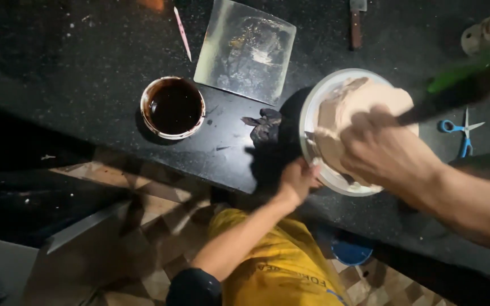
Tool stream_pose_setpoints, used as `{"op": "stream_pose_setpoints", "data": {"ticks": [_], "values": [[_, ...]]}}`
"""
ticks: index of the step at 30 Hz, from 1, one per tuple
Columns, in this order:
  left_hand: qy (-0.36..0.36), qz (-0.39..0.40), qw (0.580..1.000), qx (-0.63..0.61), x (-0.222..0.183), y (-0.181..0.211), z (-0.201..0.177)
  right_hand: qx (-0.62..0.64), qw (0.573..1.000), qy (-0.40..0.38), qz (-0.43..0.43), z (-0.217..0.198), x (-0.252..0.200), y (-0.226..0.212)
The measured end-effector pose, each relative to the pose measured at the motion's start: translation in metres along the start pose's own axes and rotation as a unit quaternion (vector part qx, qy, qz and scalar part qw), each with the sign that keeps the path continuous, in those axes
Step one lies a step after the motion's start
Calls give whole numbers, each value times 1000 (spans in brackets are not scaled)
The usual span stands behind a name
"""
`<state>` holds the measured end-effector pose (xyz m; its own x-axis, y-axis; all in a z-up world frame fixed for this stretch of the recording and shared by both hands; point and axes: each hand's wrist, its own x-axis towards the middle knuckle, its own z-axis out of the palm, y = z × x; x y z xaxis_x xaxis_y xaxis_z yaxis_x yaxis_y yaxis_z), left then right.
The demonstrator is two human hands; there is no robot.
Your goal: The person takes a bowl of dark ganache from the microwave, stirs it, and pours it over a cake on a turntable, tilting the cake to spread the ganache. They then scoop light frosting from a large bowl with a spatula and spread it over the top and sides of the cake, rotating the turntable as they work.
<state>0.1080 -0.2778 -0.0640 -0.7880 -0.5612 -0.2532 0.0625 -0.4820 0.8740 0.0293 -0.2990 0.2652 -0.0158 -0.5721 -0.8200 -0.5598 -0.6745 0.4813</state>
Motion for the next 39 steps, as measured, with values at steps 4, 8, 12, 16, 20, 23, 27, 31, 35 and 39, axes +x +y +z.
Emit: {"op": "stream_pose_setpoints", "data": {"ticks": [4,8,12,16,20,23,27,31,35,39], "values": [[15,-36,999,-35,4,3,-11,-3,998,57,-15,27,0,-24],[36,-56,998,-8,-18,12,12,-7,997,82,1,6,-3,-4],[26,-70,995,-60,1,1,-10,27,998,60,-20,13,8,-4],[-3,-64,997,-53,-10,19,-16,5,984,175,31,15,-4,30],[-6,-89,995,-54,-23,-12,-19,220,901,246,281,59,-73,43],[15,-111,991,-74,-29,14,-19,463,804,68,367,130,-153,6],[6,-110,994,-21,-45,-49,-29,541,687,-175,452,259,-237,-77],[-230,-192,951,-75,-70,-117,26,621,562,-293,461,353,-266,-146],[-395,-234,888,-3,-74,-95,168,651,600,-221,408,406,-240,-206],[-400,-237,885,-12,-72,-83,251,681,605,-166,378,391,-247,-186]]}}
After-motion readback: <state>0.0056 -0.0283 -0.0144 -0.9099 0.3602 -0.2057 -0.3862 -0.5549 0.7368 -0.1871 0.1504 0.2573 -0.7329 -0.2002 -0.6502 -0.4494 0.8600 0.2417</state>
